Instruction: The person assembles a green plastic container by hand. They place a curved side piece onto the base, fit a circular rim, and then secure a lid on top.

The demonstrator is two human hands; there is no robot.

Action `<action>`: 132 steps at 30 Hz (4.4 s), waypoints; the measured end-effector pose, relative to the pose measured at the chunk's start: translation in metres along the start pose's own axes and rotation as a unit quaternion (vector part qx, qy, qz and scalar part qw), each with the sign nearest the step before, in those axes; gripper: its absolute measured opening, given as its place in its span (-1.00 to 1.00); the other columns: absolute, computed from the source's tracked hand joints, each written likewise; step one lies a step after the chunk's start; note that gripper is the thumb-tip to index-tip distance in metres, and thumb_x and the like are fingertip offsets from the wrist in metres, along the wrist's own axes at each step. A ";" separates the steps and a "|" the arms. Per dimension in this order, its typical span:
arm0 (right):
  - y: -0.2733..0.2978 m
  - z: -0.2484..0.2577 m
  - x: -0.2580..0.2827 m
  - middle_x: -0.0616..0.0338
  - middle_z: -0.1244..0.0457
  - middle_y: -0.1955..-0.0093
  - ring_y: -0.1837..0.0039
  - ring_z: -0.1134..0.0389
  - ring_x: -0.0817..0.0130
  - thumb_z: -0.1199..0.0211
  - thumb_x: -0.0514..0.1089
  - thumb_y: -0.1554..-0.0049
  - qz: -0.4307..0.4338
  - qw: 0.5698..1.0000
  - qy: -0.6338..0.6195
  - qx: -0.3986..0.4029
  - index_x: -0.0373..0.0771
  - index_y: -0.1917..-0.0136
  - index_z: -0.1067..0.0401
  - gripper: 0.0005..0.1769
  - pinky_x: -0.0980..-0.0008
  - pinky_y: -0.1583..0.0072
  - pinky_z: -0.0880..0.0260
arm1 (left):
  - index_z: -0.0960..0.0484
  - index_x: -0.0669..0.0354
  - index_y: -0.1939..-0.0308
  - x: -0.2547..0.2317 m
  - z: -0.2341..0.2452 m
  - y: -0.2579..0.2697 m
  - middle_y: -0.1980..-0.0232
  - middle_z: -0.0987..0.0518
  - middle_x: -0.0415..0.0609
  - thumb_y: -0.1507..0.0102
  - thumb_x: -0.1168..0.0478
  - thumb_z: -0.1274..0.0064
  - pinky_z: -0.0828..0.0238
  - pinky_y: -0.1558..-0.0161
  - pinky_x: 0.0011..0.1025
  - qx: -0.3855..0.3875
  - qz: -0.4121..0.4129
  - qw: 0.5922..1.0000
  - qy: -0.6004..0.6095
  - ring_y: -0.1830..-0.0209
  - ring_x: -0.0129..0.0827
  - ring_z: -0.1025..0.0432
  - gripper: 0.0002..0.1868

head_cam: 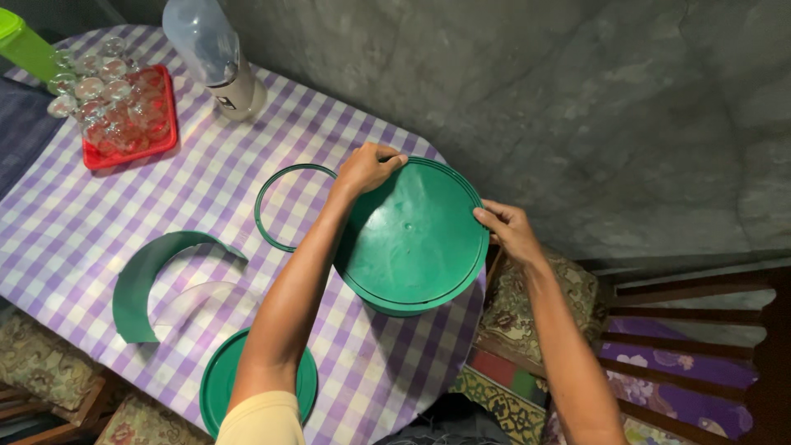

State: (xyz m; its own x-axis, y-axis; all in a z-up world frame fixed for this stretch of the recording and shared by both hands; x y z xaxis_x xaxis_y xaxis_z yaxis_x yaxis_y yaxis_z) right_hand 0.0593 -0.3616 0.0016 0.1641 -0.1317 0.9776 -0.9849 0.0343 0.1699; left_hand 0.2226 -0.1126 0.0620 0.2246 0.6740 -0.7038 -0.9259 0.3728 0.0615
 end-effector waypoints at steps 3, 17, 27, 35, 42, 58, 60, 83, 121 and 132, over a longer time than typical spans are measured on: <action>-0.001 0.001 -0.006 0.19 -0.43 0.00 0.08 -0.43 0.52 -0.30 -0.04 -0.21 0.012 1.000 0.003 -0.003 -0.32 -0.33 -0.48 -0.51 0.51 0.09 -0.46 | -0.79 -0.09 0.05 0.002 -0.001 0.000 0.05 -0.73 -0.06 -0.24 -0.15 -0.10 -0.47 -0.03 -0.17 -0.004 -0.010 1.000 0.000 0.01 -0.10 -0.59 -0.63; 0.017 0.002 -0.013 0.06 -0.41 0.04 0.08 -0.41 0.42 -0.29 -0.03 -0.33 0.174 0.973 0.077 -0.134 -0.44 -0.33 -0.46 -0.54 0.45 0.05 -0.43 | -0.67 0.26 -0.05 -0.033 0.033 0.085 -0.05 -0.65 0.15 -0.20 0.00 -0.32 -0.50 0.03 -0.10 -0.278 -0.152 0.948 -0.044 -0.02 0.01 -0.52 -0.52; 0.113 -0.068 -0.010 -0.04 -0.39 0.24 0.38 -0.42 0.30 -0.29 -0.13 -0.16 0.060 0.995 -0.064 -0.053 -0.32 -0.57 0.08 -0.14 0.33 0.34 -0.49 | -0.43 0.23 0.36 0.023 -0.027 0.268 0.47 -0.42 -0.12 -0.19 0.13 -0.41 -0.19 0.44 -0.52 -0.399 0.037 0.891 0.213 0.52 -0.44 -0.26 -0.59; 0.130 -0.096 -0.005 -0.06 -0.40 0.17 0.29 -0.48 0.24 -0.28 -0.19 -0.15 0.056 0.991 -0.105 -0.067 -0.30 -0.57 0.15 -0.12 0.26 0.21 -0.60 | -0.69 0.41 0.30 0.023 -0.106 0.272 0.30 -0.75 0.17 -0.23 -0.02 -0.24 -0.29 0.62 -0.56 -0.142 0.183 0.842 0.487 0.53 -0.36 -0.60 -0.56; 0.131 -0.100 -0.002 -0.01 -0.40 0.11 0.25 -0.46 0.34 -0.26 -0.24 -0.19 0.097 0.986 -0.109 -0.083 -0.34 -0.55 0.02 -0.24 0.31 0.18 -0.59 | -0.69 0.40 0.25 0.013 -0.104 0.271 0.29 -0.74 0.20 -0.22 0.01 -0.22 -0.42 0.57 -0.52 -0.150 0.184 0.822 0.517 0.44 -0.33 -0.64 -0.59; 0.116 -0.072 -0.006 0.10 -0.39 0.27 0.36 -0.44 0.39 -0.16 -0.01 -0.23 0.040 0.983 -0.107 -0.142 -0.38 -0.41 -0.21 -0.41 0.40 0.31 -0.54 | -0.69 0.54 0.44 0.026 -0.104 0.262 0.44 -0.71 0.26 -0.29 -0.12 -0.12 -0.48 0.62 -0.44 -0.185 0.171 0.821 0.512 0.53 -0.18 -0.64 -0.37; 0.113 -0.064 -0.004 0.09 -0.38 0.30 0.38 -0.39 0.42 -0.23 -0.05 -0.25 0.086 0.983 -0.101 -0.129 -0.46 -0.36 -0.29 -0.45 0.47 0.32 -0.41 | -0.68 0.54 0.48 0.028 -0.102 0.258 0.48 -0.69 0.27 -0.29 -0.16 -0.10 -0.44 0.65 -0.45 -0.194 0.166 0.833 0.491 0.58 -0.16 -0.62 -0.32; 0.018 -0.004 0.003 0.18 -0.32 0.39 0.49 -0.21 0.53 -0.36 -0.02 -0.20 0.077 0.994 0.001 -0.071 -0.34 0.04 -0.40 -0.67 0.51 0.46 -0.12 | -0.49 0.21 0.33 0.078 -0.010 0.209 0.58 -0.53 -0.10 -0.29 0.05 -0.19 -0.26 0.73 -0.50 -0.157 0.095 0.883 0.431 0.64 -0.43 -0.51 -0.68; 0.024 -0.049 0.083 -0.08 -0.31 -0.12 -0.14 -0.35 0.14 -0.47 -0.17 -0.22 0.390 0.833 0.349 -0.179 -0.35 -0.09 -0.52 -0.74 0.23 -0.14 -0.40 | -0.58 0.33 0.49 0.190 -0.038 0.317 0.58 -0.49 -0.01 -0.30 0.08 -0.26 -0.27 0.45 -0.39 -0.346 0.116 0.924 0.114 0.57 -0.39 -0.31 -0.59; 0.169 -0.272 0.032 0.08 -0.33 0.21 0.22 -0.35 0.23 -0.29 -0.28 -0.06 0.477 0.826 0.269 0.131 -0.28 0.12 -0.46 -0.91 0.29 0.13 -0.38 | -0.65 0.26 -0.01 0.312 -0.073 0.476 0.09 -0.68 0.15 -0.15 0.23 -0.25 -0.52 0.00 -0.23 -0.476 0.242 0.843 0.067 0.08 -0.11 -0.60 -0.64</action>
State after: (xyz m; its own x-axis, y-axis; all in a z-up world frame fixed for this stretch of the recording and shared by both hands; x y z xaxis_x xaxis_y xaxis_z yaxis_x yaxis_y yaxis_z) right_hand -0.0862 -0.0904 0.0955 -0.7630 0.2924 0.5765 -0.6463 -0.3566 -0.6746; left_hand -0.1699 0.2280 -0.1801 -0.2271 0.4983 -0.8367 -0.7379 -0.6488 -0.1860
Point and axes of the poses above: each hand's wrist, its own y-axis away from the middle knuckle, its own z-axis out of the back of the hand, x = y × z, the point moved 6 cm from there along -y, towards the middle knuckle
